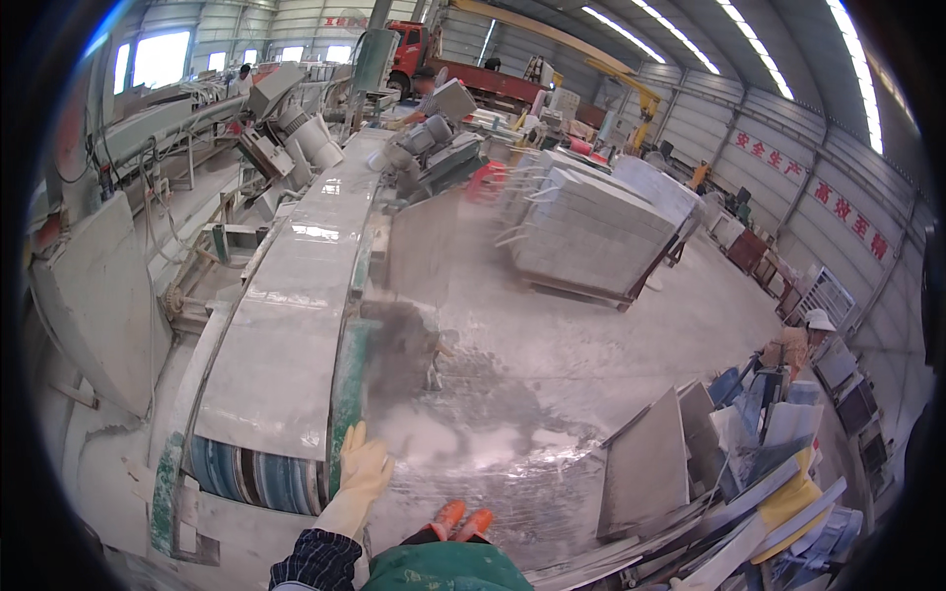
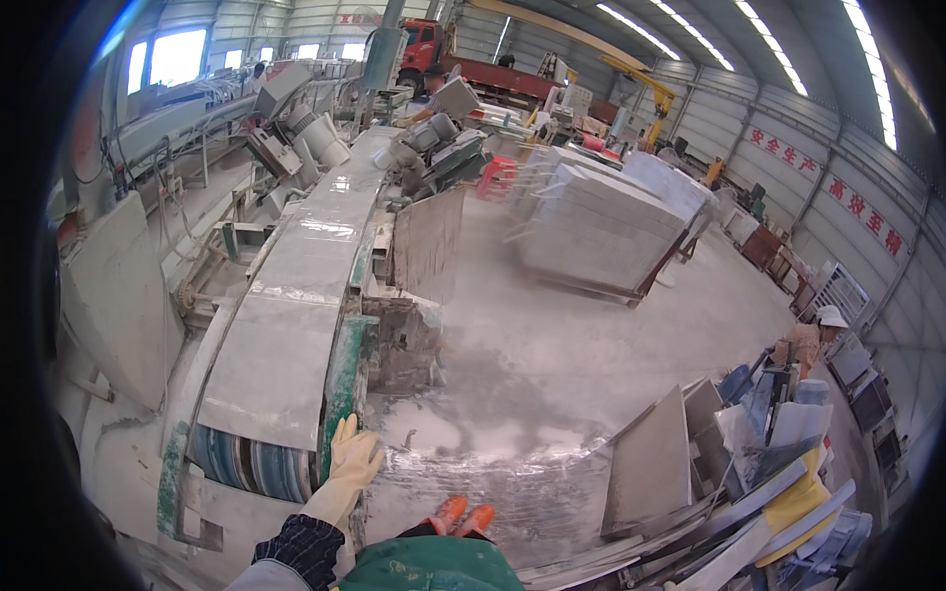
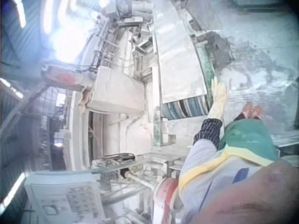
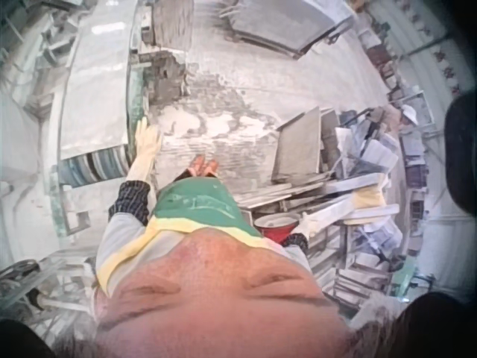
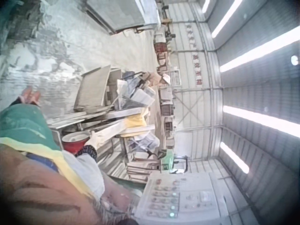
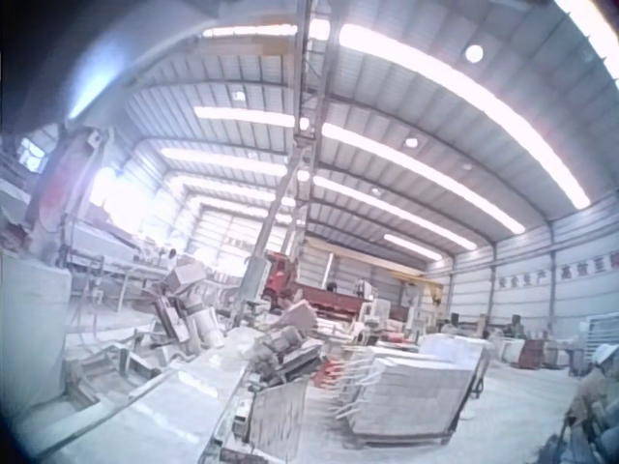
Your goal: The person repeatedly picks up rectangular stone slabs from a conveyor belt and places them into a nearby bin. The action is continuous and repetitive throughout the clip.
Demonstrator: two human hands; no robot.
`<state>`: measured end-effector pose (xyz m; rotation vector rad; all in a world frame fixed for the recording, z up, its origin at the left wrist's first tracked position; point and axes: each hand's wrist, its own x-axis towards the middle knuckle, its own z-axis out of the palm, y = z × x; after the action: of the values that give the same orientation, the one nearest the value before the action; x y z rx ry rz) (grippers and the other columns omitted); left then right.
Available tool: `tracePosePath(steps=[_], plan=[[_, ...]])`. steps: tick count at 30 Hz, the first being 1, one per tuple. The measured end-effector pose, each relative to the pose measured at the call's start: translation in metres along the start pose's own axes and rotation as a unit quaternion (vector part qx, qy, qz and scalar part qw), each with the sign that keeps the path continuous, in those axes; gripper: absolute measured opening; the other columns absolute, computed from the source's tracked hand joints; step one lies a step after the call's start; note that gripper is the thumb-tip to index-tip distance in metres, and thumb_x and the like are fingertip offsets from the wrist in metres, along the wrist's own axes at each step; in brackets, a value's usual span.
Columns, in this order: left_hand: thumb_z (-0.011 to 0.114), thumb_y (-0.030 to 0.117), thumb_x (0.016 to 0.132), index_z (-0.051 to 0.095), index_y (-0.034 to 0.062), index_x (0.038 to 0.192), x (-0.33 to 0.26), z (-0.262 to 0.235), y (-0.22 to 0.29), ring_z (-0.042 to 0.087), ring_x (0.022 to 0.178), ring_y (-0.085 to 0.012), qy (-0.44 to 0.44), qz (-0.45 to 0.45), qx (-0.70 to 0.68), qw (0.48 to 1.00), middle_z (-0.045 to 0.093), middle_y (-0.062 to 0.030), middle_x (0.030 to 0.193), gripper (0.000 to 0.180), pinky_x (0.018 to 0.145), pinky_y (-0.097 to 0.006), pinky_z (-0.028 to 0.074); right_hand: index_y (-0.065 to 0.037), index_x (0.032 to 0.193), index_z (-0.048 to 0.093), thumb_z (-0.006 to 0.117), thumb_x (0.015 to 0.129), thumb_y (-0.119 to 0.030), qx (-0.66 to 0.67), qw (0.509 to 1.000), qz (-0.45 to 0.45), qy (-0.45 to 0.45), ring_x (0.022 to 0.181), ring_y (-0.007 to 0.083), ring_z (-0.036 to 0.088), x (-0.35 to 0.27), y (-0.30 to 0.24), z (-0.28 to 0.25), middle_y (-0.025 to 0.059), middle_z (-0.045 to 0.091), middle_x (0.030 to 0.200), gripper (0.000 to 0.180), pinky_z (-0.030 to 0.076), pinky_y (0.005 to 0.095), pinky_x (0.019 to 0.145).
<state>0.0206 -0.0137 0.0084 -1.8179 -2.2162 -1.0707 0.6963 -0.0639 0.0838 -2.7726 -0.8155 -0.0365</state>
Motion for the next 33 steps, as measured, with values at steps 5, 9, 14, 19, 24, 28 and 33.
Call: tracePosePath(steps=[5, 9, 14, 19, 24, 28, 33], plan=[[0.064, 0.024, 0.080, 0.066, 0.0047, 0.087, -0.002, 0.002, -0.004, 0.046, 0.124, -0.0482, -0.009, -0.004, -0.019, 1.000, 0.066, -0.0185, 0.095, 0.020, 0.111, -0.055, 0.029, 0.000, 0.118, 0.058, 0.073, 0.072, -0.014, 0.272, 0.954, -0.034, -0.122, 0.078, 0.0248, 0.062, 0.043, 0.025, 0.025, 0.0124, 0.065, 0.097, 0.050, 0.051, 0.0393, 0.063], [0.063, 0.026, 0.082, 0.069, 0.0071, 0.101, -0.004, 0.003, -0.006, 0.049, 0.124, -0.0445, -0.009, -0.021, -0.032, 0.999, 0.068, -0.0160, 0.101, 0.027, 0.112, -0.054, 0.027, -0.011, 0.105, 0.061, 0.069, 0.074, -0.002, 0.571, 0.816, -0.046, -0.077, 0.064, 0.0167, 0.049, 0.075, 0.022, 0.013, 0.0022, 0.051, 0.077, 0.033, 0.043, 0.0342, 0.053], [0.066, 0.024, 0.082, 0.068, 0.0056, 0.110, -0.002, 0.010, -0.006, 0.055, 0.119, -0.0414, -0.002, -0.029, -0.028, 0.999, 0.069, -0.0153, 0.106, 0.033, 0.112, -0.050, 0.030, -0.009, 0.121, 0.060, 0.074, 0.082, -0.028, 0.376, 0.920, -0.103, -0.028, 0.082, 0.0232, 0.059, 0.071, -0.053, -0.002, 0.0074, 0.063, 0.096, 0.046, 0.051, 0.0392, 0.075], [0.064, 0.031, 0.092, 0.051, 0.0046, 0.136, 0.010, 0.017, 0.048, 0.062, 0.110, -0.0314, 0.031, -0.273, -0.502, 0.820, 0.066, -0.0107, 0.118, 0.053, 0.106, -0.040, 0.040, -0.002, 0.142, 0.046, 0.072, 0.064, 0.004, 0.505, 0.756, -0.276, -0.311, 0.120, 0.0255, 0.055, -0.032, -0.188, -0.037, 0.0148, 0.055, 0.134, 0.082, 0.044, 0.0345, 0.099], [0.053, 0.038, 0.100, 0.042, 0.0091, 0.144, -0.002, -0.032, 0.125, 0.047, 0.129, -0.0231, 0.011, -0.362, -0.824, 0.435, 0.049, -0.0082, 0.141, 0.054, 0.108, -0.045, 0.038, 0.000, 0.140, 0.048, 0.080, 0.065, -0.004, 0.352, 0.627, -0.468, -0.514, 0.125, 0.0253, 0.052, -0.186, -0.310, -0.068, 0.0147, 0.055, 0.137, 0.082, 0.044, 0.0353, 0.103], [0.045, 0.038, 0.103, 0.042, 0.0109, 0.140, -0.009, -0.071, 0.119, 0.042, 0.133, -0.0219, 0.166, -0.358, -0.811, 0.431, 0.047, -0.0094, 0.144, 0.046, 0.110, -0.044, 0.036, -0.008, 0.135, 0.054, 0.081, 0.069, -0.022, 0.172, 0.374, -0.831, -0.375, 0.128, 0.0342, 0.048, -0.308, -0.368, -0.073, 0.0158, 0.052, 0.138, 0.073, 0.040, 0.0432, 0.107], [0.044, 0.037, 0.102, 0.045, 0.0132, 0.140, -0.064, -0.107, 0.008, 0.048, 0.129, -0.0267, 0.352, -0.376, -0.469, 0.717, 0.049, -0.0074, 0.144, 0.045, 0.109, -0.046, 0.039, -0.010, 0.133, 0.055, 0.075, 0.076, -0.030, 0.176, 0.240, -0.937, -0.184, 0.132, 0.0410, 0.042, -0.382, -0.383, -0.048, 0.0176, 0.050, 0.140, 0.064, 0.037, 0.0485, 0.109]])
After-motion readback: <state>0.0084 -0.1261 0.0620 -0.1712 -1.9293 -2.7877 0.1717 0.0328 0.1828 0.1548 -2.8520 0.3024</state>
